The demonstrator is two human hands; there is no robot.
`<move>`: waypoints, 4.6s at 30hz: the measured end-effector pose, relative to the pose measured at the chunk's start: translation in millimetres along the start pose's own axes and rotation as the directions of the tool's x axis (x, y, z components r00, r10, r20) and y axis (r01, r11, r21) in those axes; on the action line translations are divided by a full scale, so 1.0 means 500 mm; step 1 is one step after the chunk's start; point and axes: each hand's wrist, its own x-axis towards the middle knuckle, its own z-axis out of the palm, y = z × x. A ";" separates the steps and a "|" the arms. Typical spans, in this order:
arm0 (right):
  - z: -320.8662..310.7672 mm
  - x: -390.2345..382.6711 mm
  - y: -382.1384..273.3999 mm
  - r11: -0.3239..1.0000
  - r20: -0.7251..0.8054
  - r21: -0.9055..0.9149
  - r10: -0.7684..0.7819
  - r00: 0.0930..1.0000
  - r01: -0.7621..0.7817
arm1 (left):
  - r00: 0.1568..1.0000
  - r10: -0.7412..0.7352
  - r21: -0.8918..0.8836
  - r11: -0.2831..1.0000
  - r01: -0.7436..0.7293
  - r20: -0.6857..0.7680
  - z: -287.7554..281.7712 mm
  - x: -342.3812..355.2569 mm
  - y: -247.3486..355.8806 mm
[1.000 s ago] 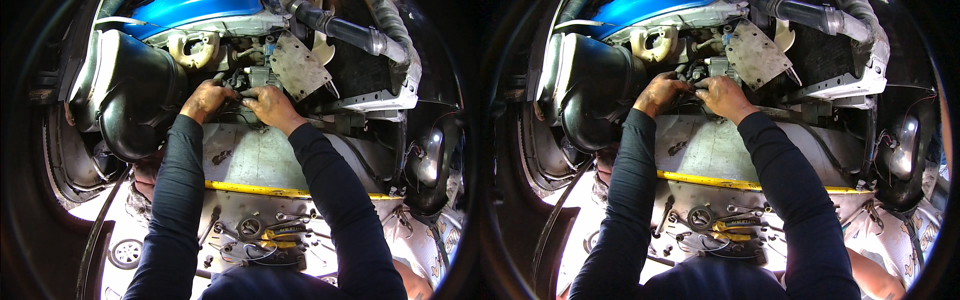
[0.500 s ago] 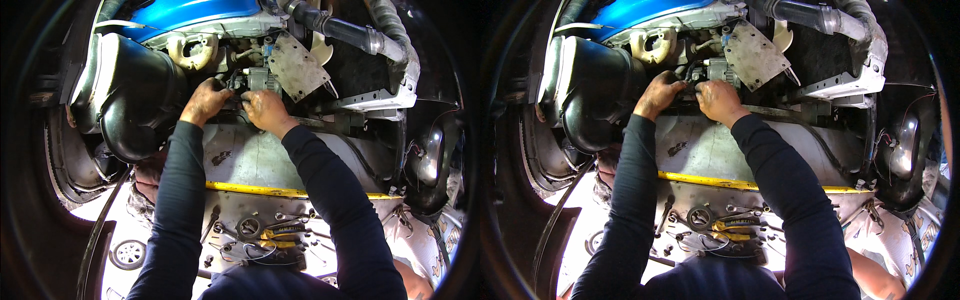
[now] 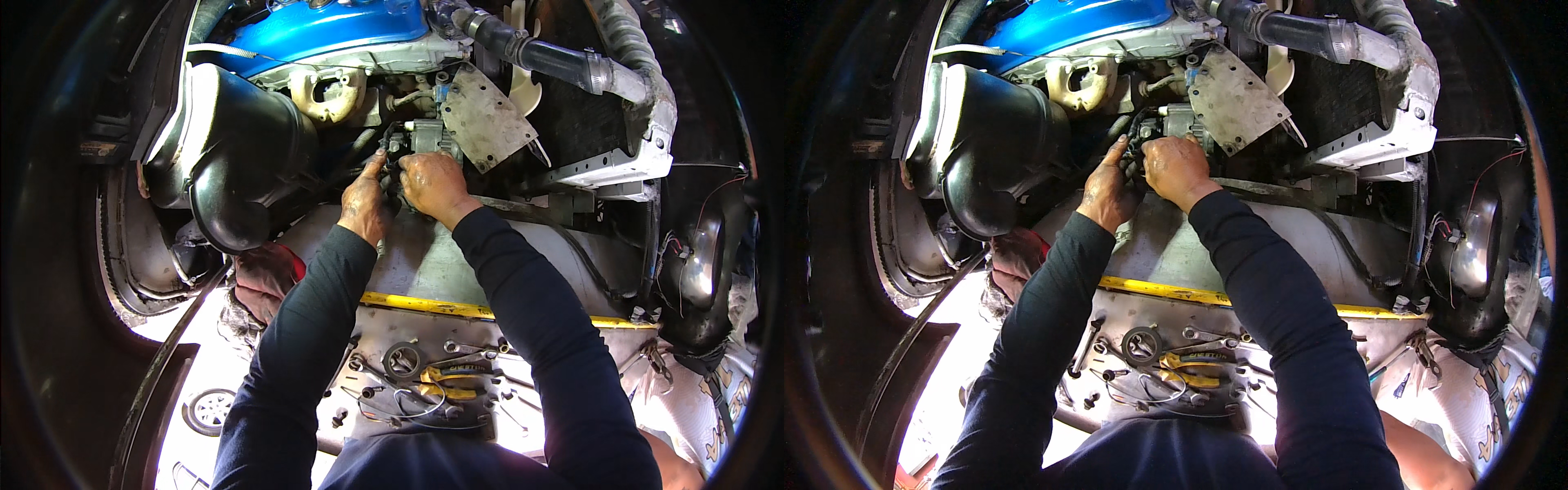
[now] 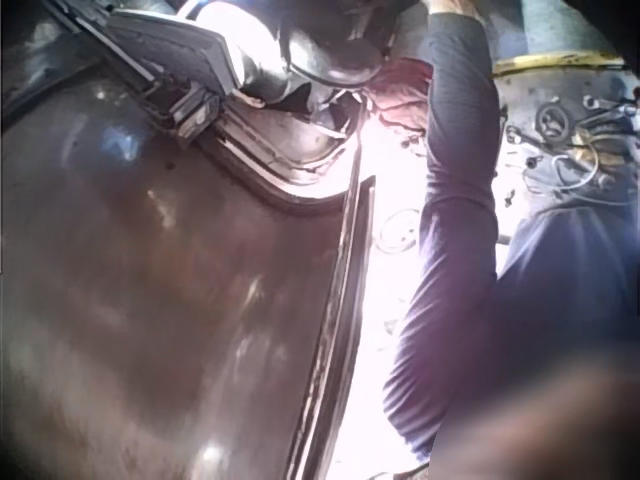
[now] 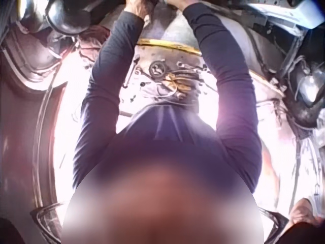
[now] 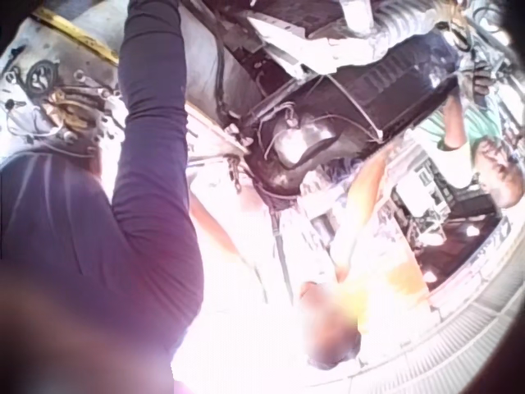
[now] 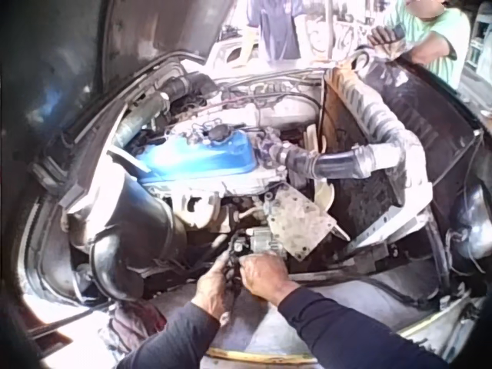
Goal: The person works under the hood of a blue car, using pliers and wrenches to manipulate engine components and wiring. They repeatedly adjust and tighten parts near the alternator and surrounding hoses, occasionally reaching for tools on the metal surface below.
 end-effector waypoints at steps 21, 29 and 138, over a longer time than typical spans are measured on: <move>-0.050 -0.007 0.076 0.923 0.395 0.353 0.003 0.919 -0.155 | 0.998 0.029 0.430 0.903 0.001 -0.064 0.001 0.025 0.016; -0.033 0.008 0.096 0.934 0.185 0.276 0.178 0.967 -0.225 | 0.998 -0.015 0.362 0.932 0.036 -0.062 0.019 -0.005 0.023; -0.008 -0.004 0.080 0.864 -0.021 0.485 0.169 0.985 -0.138 | 0.920 -0.274 0.130 0.960 0.246 0.279 0.014 0.005 0.020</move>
